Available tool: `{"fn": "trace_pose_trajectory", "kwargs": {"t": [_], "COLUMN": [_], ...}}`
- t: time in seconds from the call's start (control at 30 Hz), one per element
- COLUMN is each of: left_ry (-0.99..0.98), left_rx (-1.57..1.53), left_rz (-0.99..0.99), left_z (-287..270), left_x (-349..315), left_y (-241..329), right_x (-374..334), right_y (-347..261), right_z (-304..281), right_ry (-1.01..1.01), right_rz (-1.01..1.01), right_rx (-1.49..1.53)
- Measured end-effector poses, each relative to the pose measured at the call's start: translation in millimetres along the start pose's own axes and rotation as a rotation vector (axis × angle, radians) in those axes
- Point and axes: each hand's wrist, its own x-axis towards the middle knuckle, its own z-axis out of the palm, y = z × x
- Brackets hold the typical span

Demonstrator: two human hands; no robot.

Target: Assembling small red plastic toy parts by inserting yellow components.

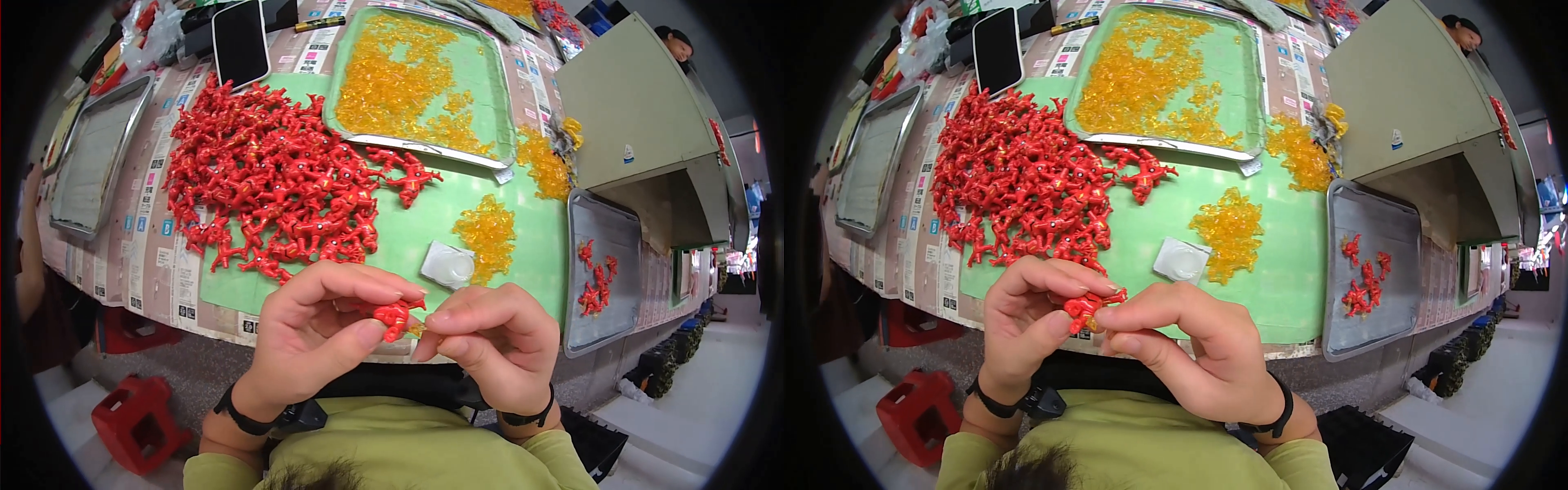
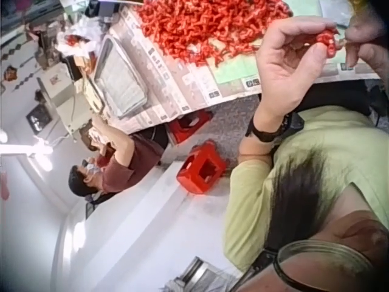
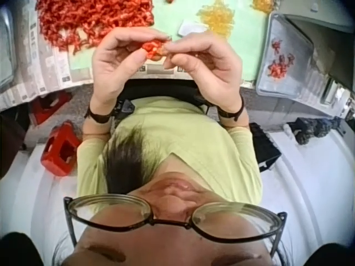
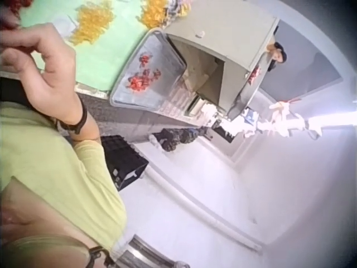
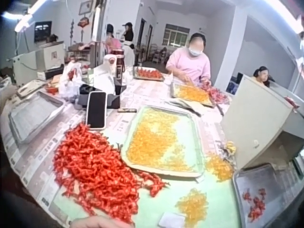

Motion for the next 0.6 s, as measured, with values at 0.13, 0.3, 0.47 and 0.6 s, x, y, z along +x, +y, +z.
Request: {"fn": "trace_pose_trajectory", "kwargs": {"t": [0.13, 0.3, 0.47, 0.6], "left_ry": [0.005, -0.029, -0.049, -0.085], "left_rx": [-0.036, 0.026, 0.162, 0.337], "left_rz": [0.072, 0.148, 0.200, 0.266], "left_z": [-4, -8, -8, -4], "left_x": [-2, -2, -4, -7], "left_y": [-6, -10, -8, 0], "right_x": [3, 4, -3, -8], "right_y": [3, 5, 8, 10], "right_z": [5, 9, 10, 10], "right_ry": [-0.012, -0.004, 0.016, 0.005], "right_rz": [0.021, 0.046, 0.050, 0.008], "right_rx": [0.019, 0.007, -0.001, 0.047]}}
